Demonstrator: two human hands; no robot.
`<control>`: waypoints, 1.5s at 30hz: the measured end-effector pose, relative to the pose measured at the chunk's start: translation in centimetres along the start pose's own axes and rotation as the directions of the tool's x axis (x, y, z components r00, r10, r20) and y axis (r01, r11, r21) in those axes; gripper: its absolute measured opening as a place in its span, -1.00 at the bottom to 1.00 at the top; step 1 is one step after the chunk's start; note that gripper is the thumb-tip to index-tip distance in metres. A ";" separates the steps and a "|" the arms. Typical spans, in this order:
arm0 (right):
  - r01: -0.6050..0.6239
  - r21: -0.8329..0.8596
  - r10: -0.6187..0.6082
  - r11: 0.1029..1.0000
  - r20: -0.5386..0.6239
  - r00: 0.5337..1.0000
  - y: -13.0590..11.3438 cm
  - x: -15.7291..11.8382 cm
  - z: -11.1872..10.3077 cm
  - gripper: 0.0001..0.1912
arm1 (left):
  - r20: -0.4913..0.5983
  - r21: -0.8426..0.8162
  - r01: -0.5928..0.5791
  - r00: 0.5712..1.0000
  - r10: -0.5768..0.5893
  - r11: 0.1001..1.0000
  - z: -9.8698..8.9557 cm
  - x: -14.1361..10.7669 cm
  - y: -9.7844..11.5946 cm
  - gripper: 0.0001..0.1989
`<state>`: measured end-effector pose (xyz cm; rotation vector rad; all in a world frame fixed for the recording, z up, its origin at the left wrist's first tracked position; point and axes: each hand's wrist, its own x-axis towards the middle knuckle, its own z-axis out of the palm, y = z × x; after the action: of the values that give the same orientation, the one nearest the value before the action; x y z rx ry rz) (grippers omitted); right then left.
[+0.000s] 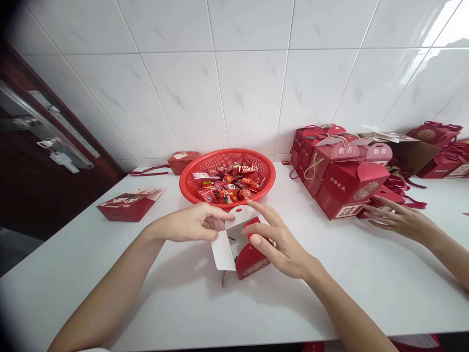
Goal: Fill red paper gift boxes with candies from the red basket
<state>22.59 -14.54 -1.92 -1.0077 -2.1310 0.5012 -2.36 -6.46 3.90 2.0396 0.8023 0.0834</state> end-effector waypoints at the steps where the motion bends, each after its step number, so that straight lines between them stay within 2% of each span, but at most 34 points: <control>1: 0.016 -0.022 -0.015 1.000 0.016 1.000 -0.1 0.1 -0.1 -0.61 | 0.011 -0.008 0.012 1.000 -0.012 1.000 0.0 0.0 -0.1 -0.56; 4: 0.095 -0.111 -0.087 0.989 0.082 0.993 -0.3 0.2 -0.1 -0.63 | 0.035 -0.029 0.040 0.999 -0.039 0.999 0.2 0.0 0.0 -0.48; 7: 0.091 -0.150 -0.083 0.985 0.057 0.995 -0.2 0.2 -0.2 -0.60 | 0.044 -0.019 0.058 0.997 -0.057 0.998 0.4 0.1 0.3 -0.40; 12: 0.006 -0.183 -0.027 0.983 -0.113 0.993 0.0 -0.1 -1.1 -0.68 | 0.023 0.054 0.124 0.992 -0.126 0.991 0.4 0.0 0.9 -0.27; 16: -0.176 -0.227 0.130 0.958 -0.202 0.971 0.5 -0.4 -2.1 -0.73 | 0.015 0.096 0.140 0.990 -0.142 0.985 0.4 -0.2 1.1 -0.23; 18: -0.261 -0.210 0.229 0.942 -0.167 0.959 1.0 -0.7 -2.7 -0.68 | 0.004 0.115 0.146 0.989 -0.148 0.982 0.4 -0.4 1.4 -0.24; 21: -0.317 -0.141 0.314 0.938 -0.045 0.948 1.6 -1.3 -3.7 -0.60 | -0.002 0.132 0.147 0.989 -0.148 0.980 0.4 -0.5 1.8 -0.31; 26: -0.328 -0.022 0.325 0.944 0.206 0.923 1.5 -1.8 -4.8 -0.28 | 0.028 0.172 0.111 0.993 -0.118 0.979 0.6 -0.7 2.1 -0.47; 29: -0.321 0.024 0.300 0.947 0.295 0.907 1.4 -1.5 -4.6 -0.23 | 0.048 0.212 0.125 0.989 -0.138 0.969 0.7 -1.1 2.3 -0.51; 36: -0.270 0.026 0.253 0.962 0.274 0.928 2.6 -0.5 -2.8 -0.14 | 0.083 0.317 0.154 0.978 -0.189 0.936 0.6 -3.0 4.2 -0.68; 39: -0.266 0.080 0.229 0.961 0.314 0.922 3.0 -0.1 -2.0 -0.12 | 0.059 0.356 0.214 0.966 -0.250 0.910 0.4 -3.5 4.3 -0.69; 42: -0.259 0.139 0.205 0.956 0.318 0.926 3.3 0.4 -1.2 -0.13 | -0.001 0.399 0.313 0.940 -0.341 0.862 0.1 -3.4 3.6 -0.58; 45: -0.236 0.133 0.195 0.963 0.262 0.945 3.4 1.0 -0.7 -0.14 | -0.034 0.374 0.338 0.936 -0.351 0.864 -0.3 -3.4 2.9 -0.46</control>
<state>24.40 -11.65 -3.01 -1.1407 -2.1602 0.9369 -3.68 -9.22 7.15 2.2030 1.2246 -0.3339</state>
